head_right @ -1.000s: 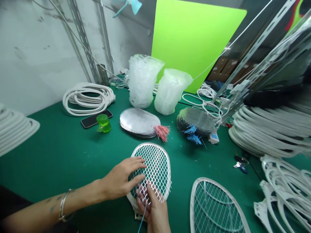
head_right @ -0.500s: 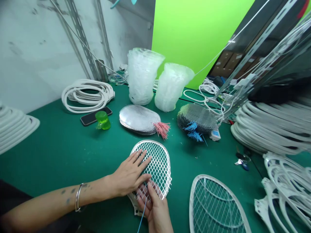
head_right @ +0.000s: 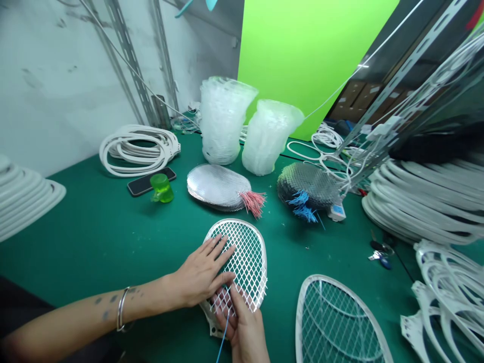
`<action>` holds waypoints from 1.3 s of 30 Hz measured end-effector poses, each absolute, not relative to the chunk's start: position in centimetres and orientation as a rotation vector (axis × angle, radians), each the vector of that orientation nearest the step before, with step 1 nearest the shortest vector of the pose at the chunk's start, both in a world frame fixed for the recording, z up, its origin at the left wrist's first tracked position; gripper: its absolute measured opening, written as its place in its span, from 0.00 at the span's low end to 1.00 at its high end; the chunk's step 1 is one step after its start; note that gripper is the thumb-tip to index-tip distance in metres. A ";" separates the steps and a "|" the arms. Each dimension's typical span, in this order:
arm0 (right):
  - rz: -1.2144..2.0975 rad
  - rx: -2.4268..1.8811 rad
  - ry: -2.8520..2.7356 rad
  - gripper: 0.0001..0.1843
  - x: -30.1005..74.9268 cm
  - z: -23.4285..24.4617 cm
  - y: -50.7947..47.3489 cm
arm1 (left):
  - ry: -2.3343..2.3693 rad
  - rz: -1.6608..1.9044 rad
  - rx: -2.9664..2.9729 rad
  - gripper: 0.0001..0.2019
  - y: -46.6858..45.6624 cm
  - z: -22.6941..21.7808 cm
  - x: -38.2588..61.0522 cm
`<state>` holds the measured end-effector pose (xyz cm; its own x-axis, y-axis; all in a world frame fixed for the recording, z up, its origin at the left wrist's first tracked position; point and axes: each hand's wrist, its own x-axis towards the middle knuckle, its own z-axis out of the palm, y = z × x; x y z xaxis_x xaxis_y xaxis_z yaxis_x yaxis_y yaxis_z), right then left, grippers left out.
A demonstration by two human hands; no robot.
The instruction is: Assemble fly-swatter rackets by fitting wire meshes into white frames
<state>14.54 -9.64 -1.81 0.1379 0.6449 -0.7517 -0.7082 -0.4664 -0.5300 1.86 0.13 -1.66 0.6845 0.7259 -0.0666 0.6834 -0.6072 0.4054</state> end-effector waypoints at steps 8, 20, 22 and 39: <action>1.519 -1.350 0.210 0.44 14.8 -1.6 -8.9 | 1.039 0.167 2.493 0.33 0.7 -2.0 2.1; 1.510 -1.336 0.245 0.40 15.0 -2.6 -9.0 | 0.946 0.072 2.447 0.34 1.7 -2.1 2.6; 1.525 -1.322 0.244 0.37 14.9 -2.4 -8.9 | 0.921 0.018 2.434 0.34 1.9 -1.9 2.6; 1.532 -1.303 0.160 0.30 14.8 -1.0 -9.2 | 1.011 0.059 2.610 0.32 1.6 -2.8 2.9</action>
<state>14.83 -9.17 -0.99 0.1654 0.6114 -0.7738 -0.7584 -0.4226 -0.4961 2.87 1.61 -2.84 0.7456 0.6612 -0.0831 0.6470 -0.6885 0.3277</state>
